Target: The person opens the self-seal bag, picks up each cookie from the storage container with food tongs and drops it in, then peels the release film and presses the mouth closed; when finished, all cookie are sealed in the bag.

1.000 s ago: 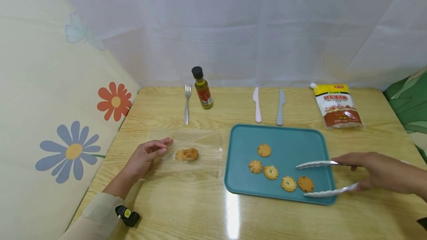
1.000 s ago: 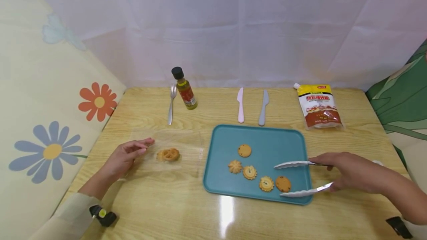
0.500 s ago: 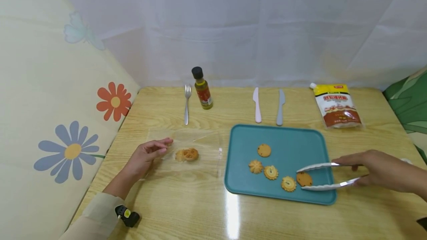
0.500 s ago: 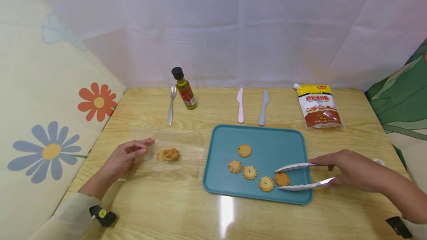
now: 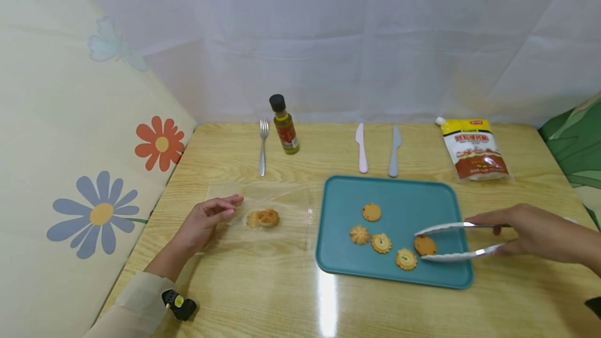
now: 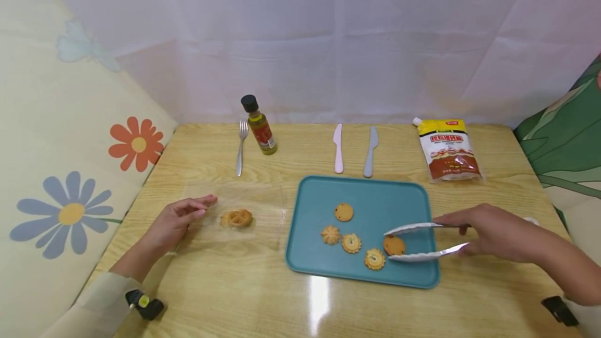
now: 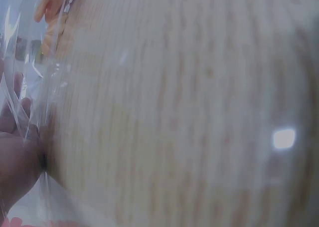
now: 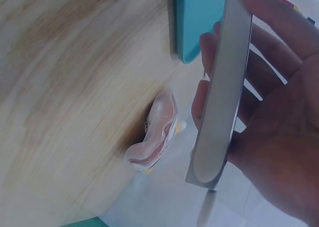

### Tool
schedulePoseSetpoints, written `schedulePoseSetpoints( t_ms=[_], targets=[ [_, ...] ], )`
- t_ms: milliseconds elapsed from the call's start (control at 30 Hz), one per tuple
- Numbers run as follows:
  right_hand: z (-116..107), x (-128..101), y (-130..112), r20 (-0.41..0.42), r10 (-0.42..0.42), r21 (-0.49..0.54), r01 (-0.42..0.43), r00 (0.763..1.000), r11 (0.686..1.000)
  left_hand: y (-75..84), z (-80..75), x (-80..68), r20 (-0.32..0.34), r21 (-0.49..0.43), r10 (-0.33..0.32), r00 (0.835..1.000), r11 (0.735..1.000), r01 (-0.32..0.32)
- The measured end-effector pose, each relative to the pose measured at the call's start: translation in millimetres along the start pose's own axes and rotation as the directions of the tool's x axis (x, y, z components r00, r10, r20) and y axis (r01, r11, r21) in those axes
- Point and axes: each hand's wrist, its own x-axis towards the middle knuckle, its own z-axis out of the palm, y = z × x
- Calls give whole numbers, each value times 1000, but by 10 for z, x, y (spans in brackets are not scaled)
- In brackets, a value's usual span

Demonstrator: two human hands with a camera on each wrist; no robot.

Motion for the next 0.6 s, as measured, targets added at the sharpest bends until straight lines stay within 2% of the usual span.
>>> schedulePoseSetpoints(
  t_ms=[200, 600],
  targets=[
    [-42, 93, -94, 35, 29, 24, -30, 999, 999, 2, 1, -5, 2, -6, 3, 1000, 1000, -3],
    [-90, 360, -320, -17, -109, 57, 110, 994, 992, 4, 2, -14, 1, 3, 9, 1000, 1000, -9]
  ],
)
